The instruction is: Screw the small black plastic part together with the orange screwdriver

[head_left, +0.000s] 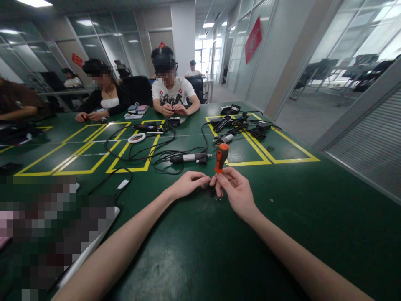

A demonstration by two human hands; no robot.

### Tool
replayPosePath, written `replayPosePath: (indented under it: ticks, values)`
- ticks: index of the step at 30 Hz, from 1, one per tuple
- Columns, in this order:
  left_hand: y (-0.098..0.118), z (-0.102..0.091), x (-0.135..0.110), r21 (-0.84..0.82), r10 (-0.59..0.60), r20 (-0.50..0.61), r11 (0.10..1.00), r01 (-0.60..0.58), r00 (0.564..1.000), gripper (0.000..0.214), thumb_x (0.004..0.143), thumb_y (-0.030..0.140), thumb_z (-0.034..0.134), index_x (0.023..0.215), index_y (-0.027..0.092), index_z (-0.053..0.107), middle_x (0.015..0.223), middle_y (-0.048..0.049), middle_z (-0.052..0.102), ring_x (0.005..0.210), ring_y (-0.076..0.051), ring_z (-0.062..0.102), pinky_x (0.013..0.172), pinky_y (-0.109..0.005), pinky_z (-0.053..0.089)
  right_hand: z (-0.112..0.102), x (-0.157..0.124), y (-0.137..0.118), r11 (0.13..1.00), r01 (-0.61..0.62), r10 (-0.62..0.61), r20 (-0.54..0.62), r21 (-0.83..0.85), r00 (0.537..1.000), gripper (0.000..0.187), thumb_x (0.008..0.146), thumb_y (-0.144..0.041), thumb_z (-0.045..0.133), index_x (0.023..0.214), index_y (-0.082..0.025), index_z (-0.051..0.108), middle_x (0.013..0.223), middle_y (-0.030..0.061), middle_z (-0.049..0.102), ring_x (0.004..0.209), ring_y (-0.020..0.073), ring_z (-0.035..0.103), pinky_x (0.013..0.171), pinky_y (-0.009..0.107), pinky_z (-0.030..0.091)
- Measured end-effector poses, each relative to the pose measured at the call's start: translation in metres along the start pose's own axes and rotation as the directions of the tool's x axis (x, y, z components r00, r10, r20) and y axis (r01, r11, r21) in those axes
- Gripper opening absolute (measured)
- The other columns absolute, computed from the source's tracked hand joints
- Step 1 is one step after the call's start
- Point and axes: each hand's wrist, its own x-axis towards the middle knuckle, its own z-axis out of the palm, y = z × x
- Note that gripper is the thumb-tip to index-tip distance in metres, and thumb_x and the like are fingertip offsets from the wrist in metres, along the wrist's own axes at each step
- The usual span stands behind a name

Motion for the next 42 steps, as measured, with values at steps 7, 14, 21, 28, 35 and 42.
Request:
replayPosePath:
  ticks: [7, 14, 21, 28, 35, 42]
  values:
    - [-0.0032, 0.0016, 0.0014, -0.026, -0.006, 0.012, 1.000, 0.007, 1.000, 0.040, 0.088, 0.052, 0.067, 0.090, 0.013, 0.076, 0.079, -0.0028, 0.069, 0.077, -0.017, 0.060, 0.079, -0.027, 0.047, -0.0011, -0.0011, 0.0028, 1.000, -0.011, 0.010, 0.016, 0.028, 1.000, 0.040, 0.086, -0.060, 0.075, 0.092, -0.021, 0.063, 0.067, -0.0005, 0.070, 0.044, 0.0112, 0.054, 0.044, 0.026, 0.043]
    - [-0.0027, 0.0025, 0.0018, -0.037, 0.009, 0.014, 0.999, -0.008, 1.000, 0.037, 0.088, 0.049, 0.066, 0.089, 0.013, 0.076, 0.078, -0.0016, 0.067, 0.075, -0.015, 0.059, 0.076, -0.025, 0.046, -0.0021, -0.0018, 0.0007, 1.000, -0.021, 0.021, -0.011, -0.013, 1.000, 0.040, 0.082, -0.057, 0.080, 0.083, -0.022, 0.061, 0.062, -0.0024, 0.065, 0.044, 0.0107, 0.052, 0.044, 0.025, 0.043]
    - [-0.0028, 0.0036, 0.0023, -0.071, -0.006, 0.021, 0.997, 0.007, 1.000, 0.039, 0.085, 0.052, 0.070, 0.088, 0.014, 0.075, 0.080, -0.0022, 0.068, 0.076, -0.016, 0.059, 0.078, -0.027, 0.046, -0.0031, -0.0019, 0.0007, 1.000, -0.017, 0.017, 0.014, -0.005, 1.000, 0.040, 0.088, -0.060, 0.072, 0.085, -0.021, 0.066, 0.065, -0.0001, 0.065, 0.045, 0.0113, 0.053, 0.044, 0.026, 0.044]
    - [-0.0043, 0.0042, 0.0034, -0.068, -0.003, 0.016, 0.998, 0.004, 1.000, 0.039, 0.085, 0.052, 0.069, 0.088, 0.013, 0.075, 0.080, -0.0024, 0.068, 0.076, -0.016, 0.059, 0.077, -0.027, 0.046, -0.0022, -0.0015, 0.0021, 1.000, 0.000, 0.000, -0.029, -0.014, 1.000, 0.039, 0.083, -0.057, 0.079, 0.087, -0.022, 0.061, 0.065, -0.0016, 0.067, 0.044, 0.0107, 0.054, 0.044, 0.024, 0.045]
    - [-0.0015, 0.0034, 0.0022, -0.071, 0.004, 0.024, 0.998, -0.003, 1.000, 0.041, 0.085, 0.054, 0.068, 0.086, 0.013, 0.074, 0.081, -0.0028, 0.068, 0.076, -0.016, 0.059, 0.078, -0.027, 0.047, -0.0038, -0.0010, 0.0023, 1.000, -0.004, 0.004, 0.033, -0.026, 0.999, 0.037, 0.090, -0.057, 0.070, 0.090, -0.020, 0.064, 0.067, 0.0003, 0.068, 0.045, 0.0107, 0.054, 0.043, 0.024, 0.045]
    - [-0.0013, 0.0032, 0.0026, -0.038, 0.011, 0.020, 0.999, -0.010, 1.000, 0.040, 0.085, 0.053, 0.066, 0.081, 0.014, 0.071, 0.077, -0.0019, 0.065, 0.074, -0.015, 0.058, 0.078, -0.027, 0.046, -0.0016, -0.0022, 0.0023, 1.000, -0.002, 0.002, 0.001, -0.015, 1.000, 0.037, 0.080, -0.051, 0.083, 0.084, -0.021, 0.062, 0.063, -0.0004, 0.070, 0.043, 0.0098, 0.052, 0.042, 0.023, 0.045]
